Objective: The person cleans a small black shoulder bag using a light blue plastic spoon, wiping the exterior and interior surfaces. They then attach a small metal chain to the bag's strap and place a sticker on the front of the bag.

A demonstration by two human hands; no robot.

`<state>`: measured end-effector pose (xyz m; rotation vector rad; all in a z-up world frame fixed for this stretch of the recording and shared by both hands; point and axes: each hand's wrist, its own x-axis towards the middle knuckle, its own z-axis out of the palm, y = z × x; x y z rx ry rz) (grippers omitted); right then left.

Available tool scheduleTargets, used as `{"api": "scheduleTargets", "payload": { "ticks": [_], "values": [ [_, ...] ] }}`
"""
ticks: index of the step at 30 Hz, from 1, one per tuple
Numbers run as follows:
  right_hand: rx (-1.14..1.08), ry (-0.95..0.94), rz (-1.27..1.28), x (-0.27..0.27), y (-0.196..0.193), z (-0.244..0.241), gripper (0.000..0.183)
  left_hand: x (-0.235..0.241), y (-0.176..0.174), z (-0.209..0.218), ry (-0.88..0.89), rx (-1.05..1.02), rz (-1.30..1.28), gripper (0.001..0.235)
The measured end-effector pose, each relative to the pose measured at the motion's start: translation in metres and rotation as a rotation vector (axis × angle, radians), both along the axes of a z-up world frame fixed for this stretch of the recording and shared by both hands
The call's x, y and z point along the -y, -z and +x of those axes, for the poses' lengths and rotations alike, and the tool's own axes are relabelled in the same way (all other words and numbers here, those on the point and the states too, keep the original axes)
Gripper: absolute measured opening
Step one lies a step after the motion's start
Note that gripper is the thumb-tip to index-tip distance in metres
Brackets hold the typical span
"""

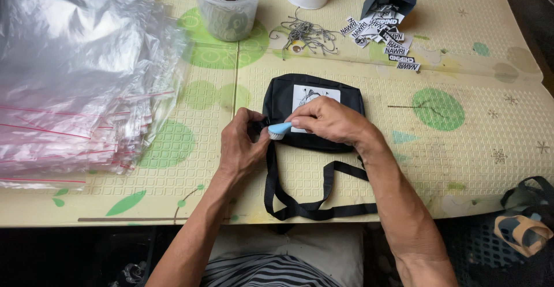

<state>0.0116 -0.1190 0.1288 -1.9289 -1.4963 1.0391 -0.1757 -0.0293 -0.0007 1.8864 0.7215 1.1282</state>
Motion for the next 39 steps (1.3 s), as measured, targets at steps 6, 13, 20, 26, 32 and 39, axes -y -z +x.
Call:
{"api": "scheduleTargets", "payload": {
  "ticks": [6,13,20,26,32,39],
  "values": [
    [0.299,0.184,0.368,-0.018,0.098,0.042,0.031,0.000,0.001,0.000,0.015,-0.068,0.074,0.019],
    [-0.033,0.031,-0.084,0.034,0.004,0.019,0.030,0.008,0.003,0.001,0.021,-0.073,0.078,0.015],
    [0.095,0.121,0.156,0.016,0.041,0.035,0.025,0.007,0.005,0.003,0.019,-0.200,0.132,0.037],
    [0.125,0.160,0.388,-0.001,0.048,0.016,0.023,0.010,0.003,0.008,0.017,-0.250,0.234,0.038],
    [0.489,0.272,0.548,-0.025,0.111,0.030,0.030,0.010,0.007,0.013,-0.028,-0.252,0.333,0.045],
    [0.797,0.548,0.182,0.065,0.103,0.132,0.029,0.010,0.007,0.015,-0.039,-0.283,0.339,0.048]
  ]
}}
